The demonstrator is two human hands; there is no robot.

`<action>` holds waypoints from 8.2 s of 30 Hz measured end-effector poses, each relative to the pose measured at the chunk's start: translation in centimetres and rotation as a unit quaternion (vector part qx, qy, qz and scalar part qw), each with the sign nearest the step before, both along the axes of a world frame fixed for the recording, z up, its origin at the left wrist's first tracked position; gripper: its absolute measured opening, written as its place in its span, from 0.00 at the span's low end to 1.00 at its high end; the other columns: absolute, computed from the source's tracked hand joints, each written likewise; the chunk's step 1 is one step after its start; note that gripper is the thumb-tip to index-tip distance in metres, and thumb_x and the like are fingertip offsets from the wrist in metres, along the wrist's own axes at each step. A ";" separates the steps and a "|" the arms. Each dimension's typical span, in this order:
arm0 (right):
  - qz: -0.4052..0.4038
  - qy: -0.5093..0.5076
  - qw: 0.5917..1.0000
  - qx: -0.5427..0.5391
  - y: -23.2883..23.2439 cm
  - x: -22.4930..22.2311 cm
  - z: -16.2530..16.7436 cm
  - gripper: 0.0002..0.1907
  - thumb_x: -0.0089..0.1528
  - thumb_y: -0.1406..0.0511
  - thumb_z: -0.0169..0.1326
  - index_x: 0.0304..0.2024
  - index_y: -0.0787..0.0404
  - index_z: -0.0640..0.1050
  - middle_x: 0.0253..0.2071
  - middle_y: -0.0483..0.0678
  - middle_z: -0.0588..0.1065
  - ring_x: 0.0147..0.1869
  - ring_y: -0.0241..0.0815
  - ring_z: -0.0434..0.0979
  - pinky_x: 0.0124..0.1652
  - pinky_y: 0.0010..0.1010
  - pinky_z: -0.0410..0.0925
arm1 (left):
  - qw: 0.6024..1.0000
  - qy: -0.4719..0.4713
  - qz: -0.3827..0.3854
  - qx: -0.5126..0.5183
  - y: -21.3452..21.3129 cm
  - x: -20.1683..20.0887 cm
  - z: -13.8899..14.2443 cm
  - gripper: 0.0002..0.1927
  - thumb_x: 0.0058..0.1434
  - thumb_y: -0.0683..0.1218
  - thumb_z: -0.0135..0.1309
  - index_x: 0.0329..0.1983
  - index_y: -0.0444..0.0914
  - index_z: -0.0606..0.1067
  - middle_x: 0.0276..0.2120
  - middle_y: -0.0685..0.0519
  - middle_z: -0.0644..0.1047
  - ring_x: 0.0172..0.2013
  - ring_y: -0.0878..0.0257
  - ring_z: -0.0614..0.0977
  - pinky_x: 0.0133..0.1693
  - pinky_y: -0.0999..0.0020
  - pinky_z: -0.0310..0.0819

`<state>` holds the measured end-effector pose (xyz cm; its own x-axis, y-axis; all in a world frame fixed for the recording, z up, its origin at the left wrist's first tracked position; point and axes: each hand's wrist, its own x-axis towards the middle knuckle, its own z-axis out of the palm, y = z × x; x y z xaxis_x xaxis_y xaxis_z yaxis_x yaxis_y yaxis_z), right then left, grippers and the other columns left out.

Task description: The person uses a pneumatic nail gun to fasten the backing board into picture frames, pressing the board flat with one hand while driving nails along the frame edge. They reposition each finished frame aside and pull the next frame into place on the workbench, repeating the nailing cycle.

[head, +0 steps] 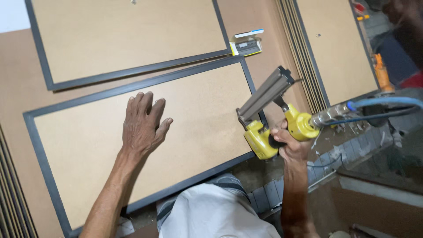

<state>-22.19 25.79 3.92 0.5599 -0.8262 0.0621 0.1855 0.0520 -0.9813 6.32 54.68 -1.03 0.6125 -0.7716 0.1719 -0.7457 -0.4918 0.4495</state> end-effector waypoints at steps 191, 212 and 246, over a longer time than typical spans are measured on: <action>0.441 0.026 0.588 -0.678 9.0 14.5 -2.1 0.11 0.56 0.60 0.65 0.25 0.56 0.77 0.18 0.43 0.69 0.24 0.41 0.74 0.61 0.54 0.70 | 0.954 0.263 0.005 0.140 -1.0 -2.2 3.5 0.41 0.58 0.59 0.61 0.71 0.40 0.64 0.42 0.42 0.73 0.36 0.52 0.83 0.34 0.58 0.84; 0.451 -0.003 0.593 -0.667 9.3 14.9 -1.2 0.09 0.55 0.62 0.63 0.26 0.57 0.76 0.19 0.44 0.67 0.25 0.43 0.72 0.61 0.53 0.70 | 0.723 0.333 0.193 -0.574 15.6 -11.6 -3.3 0.31 0.78 0.62 0.42 0.38 0.32 0.80 0.37 0.37 0.82 0.34 0.49 0.87 0.39 0.50 0.85; 0.332 0.165 0.906 -0.203 9.9 19.4 1.4 0.14 0.53 0.66 0.69 0.36 0.66 0.79 0.31 0.50 0.80 0.36 0.39 0.82 0.49 0.42 0.78 | 0.971 -0.108 0.148 -0.151 14.2 7.4 0.1 0.17 0.58 0.42 0.63 0.49 0.33 0.77 0.49 0.43 0.75 0.54 0.48 0.74 0.62 0.50 0.66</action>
<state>-2.84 35.69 5.29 0.9688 -0.2465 0.0239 -0.0614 -0.3327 -0.9410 13.73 68.84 -0.93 0.7244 -0.4607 0.5128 -0.6845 -0.5691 0.4556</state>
